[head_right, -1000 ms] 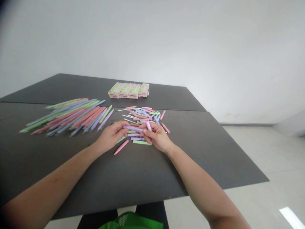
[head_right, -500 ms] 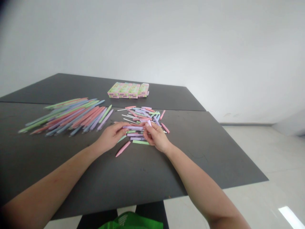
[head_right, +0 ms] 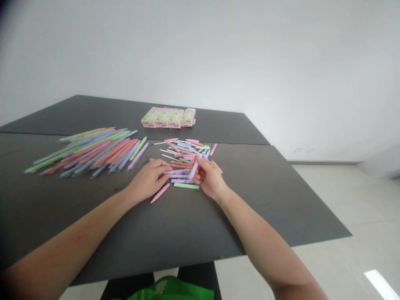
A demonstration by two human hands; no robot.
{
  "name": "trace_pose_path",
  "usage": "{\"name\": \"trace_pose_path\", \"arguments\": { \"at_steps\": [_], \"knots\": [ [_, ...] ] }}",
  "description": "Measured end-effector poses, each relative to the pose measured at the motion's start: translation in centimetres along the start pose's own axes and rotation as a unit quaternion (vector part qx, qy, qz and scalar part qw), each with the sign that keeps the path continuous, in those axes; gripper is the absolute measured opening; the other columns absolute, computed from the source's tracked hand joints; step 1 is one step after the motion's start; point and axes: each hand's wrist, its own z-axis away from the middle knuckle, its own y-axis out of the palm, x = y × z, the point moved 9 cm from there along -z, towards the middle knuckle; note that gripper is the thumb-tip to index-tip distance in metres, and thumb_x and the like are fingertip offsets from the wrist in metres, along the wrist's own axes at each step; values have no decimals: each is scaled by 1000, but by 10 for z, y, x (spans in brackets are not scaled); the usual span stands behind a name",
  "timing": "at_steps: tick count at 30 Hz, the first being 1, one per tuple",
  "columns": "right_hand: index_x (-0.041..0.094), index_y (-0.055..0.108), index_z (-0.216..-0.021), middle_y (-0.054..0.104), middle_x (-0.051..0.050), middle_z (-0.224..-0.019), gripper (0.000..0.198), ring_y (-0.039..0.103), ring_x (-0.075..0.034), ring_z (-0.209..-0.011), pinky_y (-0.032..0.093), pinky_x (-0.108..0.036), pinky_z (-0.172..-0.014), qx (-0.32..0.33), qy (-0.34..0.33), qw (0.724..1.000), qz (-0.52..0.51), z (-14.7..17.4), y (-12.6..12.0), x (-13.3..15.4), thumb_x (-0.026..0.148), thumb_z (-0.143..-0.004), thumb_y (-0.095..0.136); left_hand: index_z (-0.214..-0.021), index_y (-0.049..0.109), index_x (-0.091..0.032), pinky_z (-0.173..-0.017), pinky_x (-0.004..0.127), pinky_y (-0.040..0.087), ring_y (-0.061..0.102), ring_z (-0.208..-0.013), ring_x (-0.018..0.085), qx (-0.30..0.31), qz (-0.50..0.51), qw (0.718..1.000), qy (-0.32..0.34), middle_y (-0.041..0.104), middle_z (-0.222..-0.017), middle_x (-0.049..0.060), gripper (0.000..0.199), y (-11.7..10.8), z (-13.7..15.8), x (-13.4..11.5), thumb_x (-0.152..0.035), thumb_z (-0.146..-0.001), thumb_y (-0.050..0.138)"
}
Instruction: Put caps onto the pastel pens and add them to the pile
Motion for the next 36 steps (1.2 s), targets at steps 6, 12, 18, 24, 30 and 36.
{"name": "trace_pose_path", "arguments": {
  "at_steps": [6,12,18,24,30,36],
  "knots": [
    [15,59,-77,45,3,-56,18,32,-6,-47,25,-17,-39,3,13,1000,-6,-2,-4,-8,31,-82,66,-120,64,-24,-97,40,43,58,-105,23,-17,79,996,28,65,-112,7,31,-17,-1,-18,-30,-93,50],
    [15,58,-77,51,2,-55,17,38,-7,-46,33,-18,-40,13,22,1000,3,-1,3,-9,28,-79,69,-127,60,-23,-96,33,48,64,-99,18,-25,270,962,39,69,-114,6,36,-24,3,-34,-31,-92,56],
    [17,59,-80,59,1,-60,18,47,-8,-48,39,-18,-43,20,48,999,14,1,9,-16,27,-75,73,-116,68,-22,-100,33,48,64,-109,20,-42,317,946,48,71,-115,6,28,-25,4,-39,-29,-92,55],
    [16,58,-88,62,0,-64,21,51,-7,-50,42,-18,-47,49,58,997,10,0,6,-24,27,-77,73,-110,72,-19,-91,33,55,68,-102,21,-3,385,923,14,73,-110,6,27,-20,2,-39,-28,-91,56],
    [18,57,-91,64,1,-65,26,54,-8,-51,42,-19,-48,47,53,997,30,-2,3,-26,32,-77,73,-111,72,-18,-91,34,55,69,-99,21,2,347,938,15,74,-109,6,29,-20,3,-38,-26,-90,54],
    [18,56,-85,60,3,-63,31,50,-7,-49,37,-18,-45,7,8,994,111,-8,-8,-19,39,-74,75,-115,69,-22,-99,33,48,66,-105,19,-21,258,965,44,72,-112,5,33,-21,2,-31,-21,-93,45]
  ]
}}
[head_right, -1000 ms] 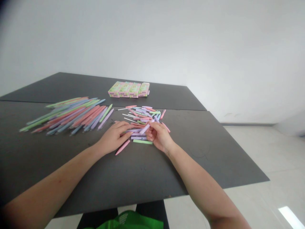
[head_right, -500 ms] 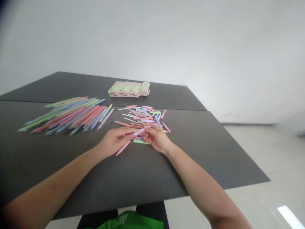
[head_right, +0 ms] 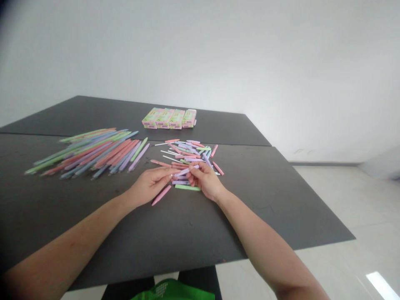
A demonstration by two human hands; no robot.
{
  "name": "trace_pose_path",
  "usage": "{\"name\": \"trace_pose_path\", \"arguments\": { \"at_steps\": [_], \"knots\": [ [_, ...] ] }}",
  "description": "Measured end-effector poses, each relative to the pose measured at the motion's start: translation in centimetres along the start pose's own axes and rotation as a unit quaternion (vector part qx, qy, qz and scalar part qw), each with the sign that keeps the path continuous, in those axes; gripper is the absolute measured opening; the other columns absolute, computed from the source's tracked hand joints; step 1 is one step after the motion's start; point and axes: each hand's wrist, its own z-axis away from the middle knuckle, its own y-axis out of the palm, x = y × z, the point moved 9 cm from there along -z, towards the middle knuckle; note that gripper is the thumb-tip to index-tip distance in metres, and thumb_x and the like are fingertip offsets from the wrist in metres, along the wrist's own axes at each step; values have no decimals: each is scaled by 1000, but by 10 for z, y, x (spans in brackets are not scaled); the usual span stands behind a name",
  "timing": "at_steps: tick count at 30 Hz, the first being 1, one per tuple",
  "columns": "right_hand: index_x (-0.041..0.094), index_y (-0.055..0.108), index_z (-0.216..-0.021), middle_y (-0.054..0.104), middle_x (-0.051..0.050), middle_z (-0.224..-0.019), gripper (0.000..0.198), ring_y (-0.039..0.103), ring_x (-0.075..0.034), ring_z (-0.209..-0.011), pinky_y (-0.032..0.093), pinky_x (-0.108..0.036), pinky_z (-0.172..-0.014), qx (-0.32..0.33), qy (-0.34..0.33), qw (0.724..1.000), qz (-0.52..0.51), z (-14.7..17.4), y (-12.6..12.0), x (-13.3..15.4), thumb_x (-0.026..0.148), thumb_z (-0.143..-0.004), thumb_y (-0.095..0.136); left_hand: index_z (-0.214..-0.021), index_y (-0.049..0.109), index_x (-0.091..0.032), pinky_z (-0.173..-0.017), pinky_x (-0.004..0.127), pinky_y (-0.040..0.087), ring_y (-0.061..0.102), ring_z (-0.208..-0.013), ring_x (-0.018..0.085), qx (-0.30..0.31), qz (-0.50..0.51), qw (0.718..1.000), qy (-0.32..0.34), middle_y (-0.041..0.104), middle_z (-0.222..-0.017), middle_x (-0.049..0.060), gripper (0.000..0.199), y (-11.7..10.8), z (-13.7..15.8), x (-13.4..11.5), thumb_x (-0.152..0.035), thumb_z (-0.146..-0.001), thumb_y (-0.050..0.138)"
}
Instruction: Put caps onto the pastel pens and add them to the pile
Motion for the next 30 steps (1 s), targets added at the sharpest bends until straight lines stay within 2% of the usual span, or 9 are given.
{"name": "trace_pose_path", "arguments": {
  "at_steps": [5,7,11,15,19,22,25,28,30],
  "knots": [
    [18,64,-89,57,3,-63,25,50,-10,-55,41,-23,-54,-72,-75,976,190,-3,-23,16,41,-79,66,-118,66,-21,-90,33,49,63,-96,19,-54,-117,991,-23,69,-101,6,34,-10,1,12,-19,-92,44],
    [18,67,-93,60,1,-67,23,51,-12,-59,42,-26,-58,-99,-101,941,309,-1,-26,24,37,-81,60,-116,67,-20,-90,34,48,62,-96,20,-59,-149,987,-20,67,-101,7,34,-11,1,12,-17,-91,44],
    [21,71,-98,68,-4,-81,22,57,-18,-72,44,-31,-72,-113,-163,844,498,6,-18,38,26,-82,57,-114,67,-20,-94,39,46,60,-102,23,-42,-200,978,-30,66,-109,8,34,-9,0,15,-15,-88,46],
    [19,71,-99,71,-9,-93,22,61,-21,-86,45,-34,-81,-92,-183,799,565,7,-11,38,20,-82,57,-119,64,-22,-100,43,44,58,-112,25,-5,-224,974,-37,64,-121,7,37,-1,-1,21,-15,-88,47],
    [18,70,-100,71,-9,-92,22,63,-20,-83,47,-33,-80,-108,-193,783,581,-3,-13,49,21,-82,58,-119,64,-21,-104,44,42,57,-115,25,6,-232,972,-31,63,-124,8,36,6,1,26,-14,-89,47],
    [17,72,-97,73,-7,-93,24,64,-18,-82,47,-30,-80,-100,-202,759,611,-28,-7,64,15,-82,54,-115,66,-19,-104,44,43,58,-114,24,6,-235,972,-23,64,-122,8,32,8,3,26,-13,-89,48],
    [16,74,-99,73,-7,-102,29,65,-19,-91,46,-29,-86,-78,-183,706,680,-68,1,73,12,-83,50,-113,66,-18,-104,44,43,57,-114,23,10,-232,972,-23,64,-119,8,30,9,3,26,-12,-89,48],
    [17,74,-106,72,-6,-111,35,64,-19,-102,45,-26,-91,-39,-119,648,751,-111,4,63,13,-86,46,-111,67,-18,-104,43,43,58,-113,22,10,-225,974,-25,65,-117,7,30,7,4,24,-10,-89,48],
    [18,76,-103,74,-6,-107,34,65,-19,-101,45,-25,-89,-20,-103,636,764,-131,8,56,14,-85,47,-108,68,-18,-104,42,44,58,-112,22,6,-225,974,-28,65,-115,7,30,5,4,24,-8,-87,48]
  ]
}}
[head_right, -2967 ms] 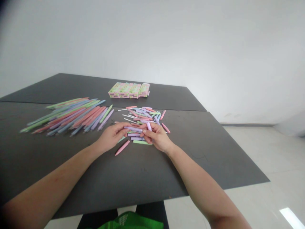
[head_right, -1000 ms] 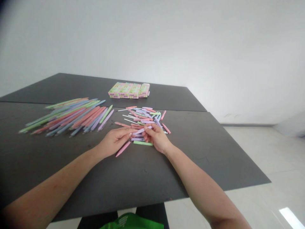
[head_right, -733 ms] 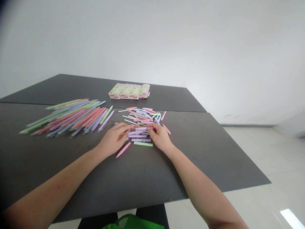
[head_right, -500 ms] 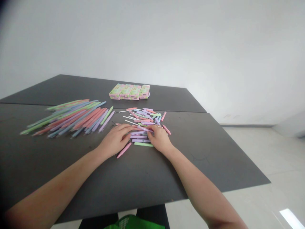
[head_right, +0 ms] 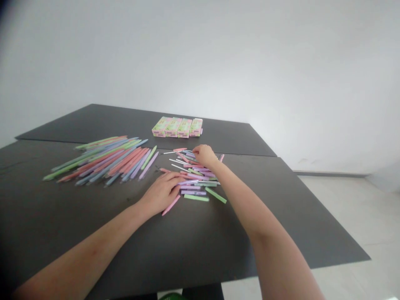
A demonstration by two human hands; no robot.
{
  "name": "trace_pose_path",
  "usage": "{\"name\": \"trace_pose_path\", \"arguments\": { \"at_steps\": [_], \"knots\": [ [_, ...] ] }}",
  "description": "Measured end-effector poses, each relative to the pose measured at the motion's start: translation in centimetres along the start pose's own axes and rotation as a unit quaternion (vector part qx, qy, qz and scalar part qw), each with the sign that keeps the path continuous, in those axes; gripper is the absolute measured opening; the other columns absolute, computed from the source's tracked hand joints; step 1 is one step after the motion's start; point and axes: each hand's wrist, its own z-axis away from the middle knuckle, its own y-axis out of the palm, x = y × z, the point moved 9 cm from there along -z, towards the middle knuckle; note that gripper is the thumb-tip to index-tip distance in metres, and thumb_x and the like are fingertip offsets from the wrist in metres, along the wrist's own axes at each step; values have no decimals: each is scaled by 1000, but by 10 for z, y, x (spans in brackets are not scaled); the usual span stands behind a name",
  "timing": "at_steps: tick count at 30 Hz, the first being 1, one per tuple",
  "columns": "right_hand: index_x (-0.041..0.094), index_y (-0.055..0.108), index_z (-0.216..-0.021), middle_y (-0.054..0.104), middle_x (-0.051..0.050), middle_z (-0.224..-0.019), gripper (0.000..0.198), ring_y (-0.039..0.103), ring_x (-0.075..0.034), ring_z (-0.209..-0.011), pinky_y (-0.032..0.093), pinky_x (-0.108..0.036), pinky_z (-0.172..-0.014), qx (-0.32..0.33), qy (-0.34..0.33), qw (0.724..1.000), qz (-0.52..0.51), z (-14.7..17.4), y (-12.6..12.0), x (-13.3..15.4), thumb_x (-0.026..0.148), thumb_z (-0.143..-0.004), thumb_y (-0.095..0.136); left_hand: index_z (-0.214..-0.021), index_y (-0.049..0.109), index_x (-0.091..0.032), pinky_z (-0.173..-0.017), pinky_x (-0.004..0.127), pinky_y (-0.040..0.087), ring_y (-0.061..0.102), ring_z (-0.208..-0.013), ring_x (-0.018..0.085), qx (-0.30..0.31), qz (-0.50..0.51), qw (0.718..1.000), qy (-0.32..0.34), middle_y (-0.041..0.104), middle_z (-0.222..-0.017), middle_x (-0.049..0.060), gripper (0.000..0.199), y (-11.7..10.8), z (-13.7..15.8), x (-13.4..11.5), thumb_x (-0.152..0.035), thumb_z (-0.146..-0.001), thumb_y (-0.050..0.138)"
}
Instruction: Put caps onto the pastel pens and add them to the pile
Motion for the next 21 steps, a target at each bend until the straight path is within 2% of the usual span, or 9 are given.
{"name": "trace_pose_path", "arguments": {
  "at_steps": [5,9,13,17,21],
  "knots": [
    [17,78,-95,75,-8,-98,28,67,-21,-90,47,-25,-80,33,-10,999,19,-18,17,5,19,-81,54,-103,68,-17,-101,43,45,59,-109,23,-1,-11,1000,-8,66,-113,7,28,-2,1,1,-6,-85,48],
    [17,78,-92,74,-10,-97,25,67,-22,-87,46,-26,-77,49,-14,998,32,-19,21,2,25,-80,58,-103,68,-15,-100,43,45,59,-108,24,-3,-17,1000,-4,66,-112,7,28,-1,2,-2,-6,-85,48],
    [16,78,-87,74,-11,-87,21,66,-23,-83,45,-27,-74,63,-29,997,31,-20,23,1,26,-79,62,-103,68,-16,-99,44,45,59,-107,24,-4,-19,1000,-3,66,-112,8,28,-1,3,-2,-6,-86,47],
    [15,76,-84,73,-11,-90,17,65,-22,-85,44,-27,-76,56,-36,998,12,-17,18,1,24,-80,62,-102,68,-16,-98,44,45,58,-106,24,-4,-14,1000,-10,66,-111,8,28,-1,2,2,-7,-87,46],
    [14,68,-98,71,-9,-97,24,64,-18,-87,44,-25,-76,14,-33,999,-39,2,3,1,30,-89,53,-106,68,-18,-97,43,46,60,-105,23,-24,19,999,-21,65,-112,7,30,-8,0,7,-8,-88,46]
  ]
}}
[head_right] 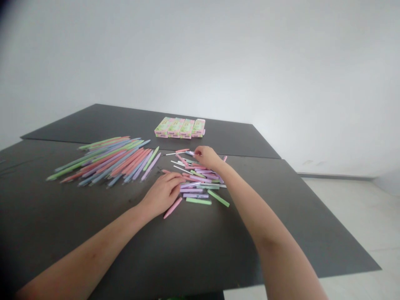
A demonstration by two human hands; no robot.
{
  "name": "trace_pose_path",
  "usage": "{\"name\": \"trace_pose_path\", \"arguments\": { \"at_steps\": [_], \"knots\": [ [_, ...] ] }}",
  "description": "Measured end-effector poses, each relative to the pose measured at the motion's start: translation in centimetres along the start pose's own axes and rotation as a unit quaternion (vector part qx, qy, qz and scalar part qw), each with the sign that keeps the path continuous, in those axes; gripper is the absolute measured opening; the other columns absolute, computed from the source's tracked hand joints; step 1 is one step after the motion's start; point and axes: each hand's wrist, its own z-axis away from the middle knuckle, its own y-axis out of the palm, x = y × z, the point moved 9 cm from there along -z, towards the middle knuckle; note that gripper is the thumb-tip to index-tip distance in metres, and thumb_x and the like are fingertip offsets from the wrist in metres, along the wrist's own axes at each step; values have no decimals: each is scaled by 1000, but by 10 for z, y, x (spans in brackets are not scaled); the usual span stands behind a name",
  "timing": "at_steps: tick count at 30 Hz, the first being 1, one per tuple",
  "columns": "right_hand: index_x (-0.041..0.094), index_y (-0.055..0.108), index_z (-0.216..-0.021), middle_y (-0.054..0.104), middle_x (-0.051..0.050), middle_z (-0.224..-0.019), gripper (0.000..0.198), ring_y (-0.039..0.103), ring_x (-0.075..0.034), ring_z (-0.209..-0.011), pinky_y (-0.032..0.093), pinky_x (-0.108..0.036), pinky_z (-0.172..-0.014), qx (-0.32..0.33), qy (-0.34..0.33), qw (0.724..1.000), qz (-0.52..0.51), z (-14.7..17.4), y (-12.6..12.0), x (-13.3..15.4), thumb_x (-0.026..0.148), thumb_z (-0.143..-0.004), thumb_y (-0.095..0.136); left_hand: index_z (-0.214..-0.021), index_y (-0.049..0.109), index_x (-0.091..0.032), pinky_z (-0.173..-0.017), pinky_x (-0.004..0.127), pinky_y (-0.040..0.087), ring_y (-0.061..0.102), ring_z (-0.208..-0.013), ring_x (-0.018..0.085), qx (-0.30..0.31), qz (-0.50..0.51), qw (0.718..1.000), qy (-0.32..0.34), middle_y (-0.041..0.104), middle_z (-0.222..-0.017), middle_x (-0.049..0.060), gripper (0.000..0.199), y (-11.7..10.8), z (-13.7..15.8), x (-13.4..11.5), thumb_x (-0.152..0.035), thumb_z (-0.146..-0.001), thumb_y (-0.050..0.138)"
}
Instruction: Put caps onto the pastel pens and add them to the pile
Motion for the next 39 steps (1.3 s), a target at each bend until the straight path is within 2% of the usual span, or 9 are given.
{"name": "trace_pose_path", "arguments": {
  "at_steps": [3,9,13,17,22,24,33,37,39],
  "knots": [
    [17,60,-98,69,-3,-83,20,62,-14,-72,44,-24,-66,-30,-15,986,-166,24,-8,5,33,-92,49,-109,65,-19,-95,40,48,60,-104,22,-38,36,999,-13,65,-110,8,29,-10,-2,4,-12,-90,45],
    [20,49,-87,57,4,-66,20,53,-9,-53,41,-22,-53,-10,-36,898,-438,64,-7,25,39,-90,52,-122,57,-19,-92,39,51,63,-102,21,-96,118,985,-81,64,-109,7,32,-17,-1,21,-24,-92,47],
    [18,54,-93,45,9,-56,30,34,-5,-40,26,-19,-40,51,-4,851,-522,82,9,46,47,-86,59,-130,52,-21,-90,35,52,65,-98,18,-80,197,975,-70,67,-109,6,40,-12,-3,18,-26,-91,51],
    [16,59,-90,51,6,-60,32,36,-4,-43,26,-19,-40,74,4,823,-564,93,20,59,46,-81,67,-110,66,-20,-87,32,52,65,-92,18,-50,188,979,-54,70,-102,6,26,-10,-4,12,-23,-90,49],
    [17,63,-99,64,0,-70,30,47,-7,-44,35,-21,-42,68,36,689,-721,97,22,48,41,-83,64,-107,65,-18,-65,28,55,62,-65,15,-55,267,945,-182,64,-75,2,29,-5,2,37,-33,-89,50],
    [16,67,-98,65,-1,-69,26,50,-7,-47,39,-21,-45,52,38,666,-743,98,18,42,37,-81,67,-108,64,-17,-62,27,55,60,-63,15,-43,315,926,-204,60,-69,0,31,0,3,41,-36,-88,50],
    [19,73,-96,68,0,-69,23,55,-7,-52,44,-20,-51,24,10,655,-756,103,6,47,32,-76,75,-110,62,-16,-65,26,54,56,-63,12,-35,367,907,-204,57,-70,-1,32,-1,2,35,-36,-86,52],
    [19,73,-96,67,0,-69,23,55,-7,-52,43,-21,-52,29,3,668,-744,102,6,49,31,-77,73,-110,63,-16,-66,27,55,55,-62,12,-26,353,914,-198,57,-69,-1,32,-1,1,34,-35,-87,51],
    [18,72,-98,67,-1,-72,23,55,-8,-54,44,-22,-54,29,1,688,-725,100,4,44,31,-79,69,-111,63,-16,-67,28,55,56,-63,12,-19,347,917,-197,58,-71,-1,33,1,2,35,-37,-88,51]
  ]
}}
